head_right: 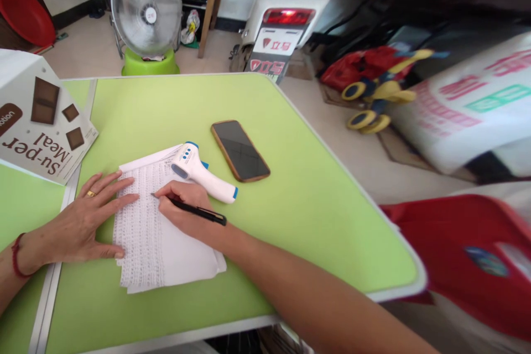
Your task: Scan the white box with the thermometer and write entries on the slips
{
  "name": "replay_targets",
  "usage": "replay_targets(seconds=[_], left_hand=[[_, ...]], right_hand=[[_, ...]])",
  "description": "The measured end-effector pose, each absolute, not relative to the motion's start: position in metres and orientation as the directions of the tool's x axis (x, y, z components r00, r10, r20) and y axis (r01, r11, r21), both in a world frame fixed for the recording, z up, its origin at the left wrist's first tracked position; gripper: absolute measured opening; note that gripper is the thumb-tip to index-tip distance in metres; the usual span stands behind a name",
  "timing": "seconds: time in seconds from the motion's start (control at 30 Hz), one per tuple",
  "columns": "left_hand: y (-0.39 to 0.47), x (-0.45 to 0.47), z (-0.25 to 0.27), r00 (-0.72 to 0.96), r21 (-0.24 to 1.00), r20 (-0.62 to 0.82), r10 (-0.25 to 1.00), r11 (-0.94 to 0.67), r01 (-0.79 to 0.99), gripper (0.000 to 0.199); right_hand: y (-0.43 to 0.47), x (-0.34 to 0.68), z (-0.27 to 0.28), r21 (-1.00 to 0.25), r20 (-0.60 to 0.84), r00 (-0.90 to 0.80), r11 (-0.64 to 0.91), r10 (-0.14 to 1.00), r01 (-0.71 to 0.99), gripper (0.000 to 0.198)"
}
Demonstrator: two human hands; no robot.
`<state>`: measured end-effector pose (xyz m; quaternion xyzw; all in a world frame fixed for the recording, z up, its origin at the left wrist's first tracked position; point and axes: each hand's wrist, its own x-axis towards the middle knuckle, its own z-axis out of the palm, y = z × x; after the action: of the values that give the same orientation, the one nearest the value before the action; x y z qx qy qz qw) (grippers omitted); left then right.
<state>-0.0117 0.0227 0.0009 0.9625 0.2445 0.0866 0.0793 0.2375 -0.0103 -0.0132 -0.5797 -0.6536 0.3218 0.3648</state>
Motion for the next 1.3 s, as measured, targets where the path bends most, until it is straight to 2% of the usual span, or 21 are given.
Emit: replay_targets(seconds=[0.27, 0.47, 0.63, 0.97, 1.3], left_hand=[[0.0225, -0.0113, 0.002, 0.866, 0.208, 0.112, 0.488, -0.863, 0.46, 0.088], [0.0224, -0.0121, 0.0031, 0.864, 0.218, 0.125, 0.487, -0.863, 0.455, 0.084], [0.023, -0.0126, 0.0036, 0.867, 0.211, 0.118, 0.485, -0.865, 0.455, 0.079], [0.0233, -0.0127, 0.0018, 0.863, 0.212, 0.117, 0.492, -0.861, 0.463, 0.077], [0.0233, -0.0122, 0.0034, 0.859, 0.219, 0.094, 0.503, -0.852, 0.475, 0.076]], right_hand=[[-0.0129, 0.2365, -0.0119, -0.873, 0.12, -0.06, 0.134, 0.991, 0.469, 0.015], [-0.0131, 0.2399, -0.0086, -0.833, 0.206, -0.193, 0.276, 0.959, 0.48, 0.01], [-0.0128, 0.2417, -0.0088, -0.769, 0.276, -0.224, 0.354, 0.935, 0.532, 0.009], [-0.0128, 0.2422, -0.0103, -0.815, 0.191, -0.208, 0.273, 0.959, 0.511, 0.008], [-0.0124, 0.2425, -0.0123, -0.808, 0.206, -0.209, 0.287, 0.956, 0.515, 0.007]])
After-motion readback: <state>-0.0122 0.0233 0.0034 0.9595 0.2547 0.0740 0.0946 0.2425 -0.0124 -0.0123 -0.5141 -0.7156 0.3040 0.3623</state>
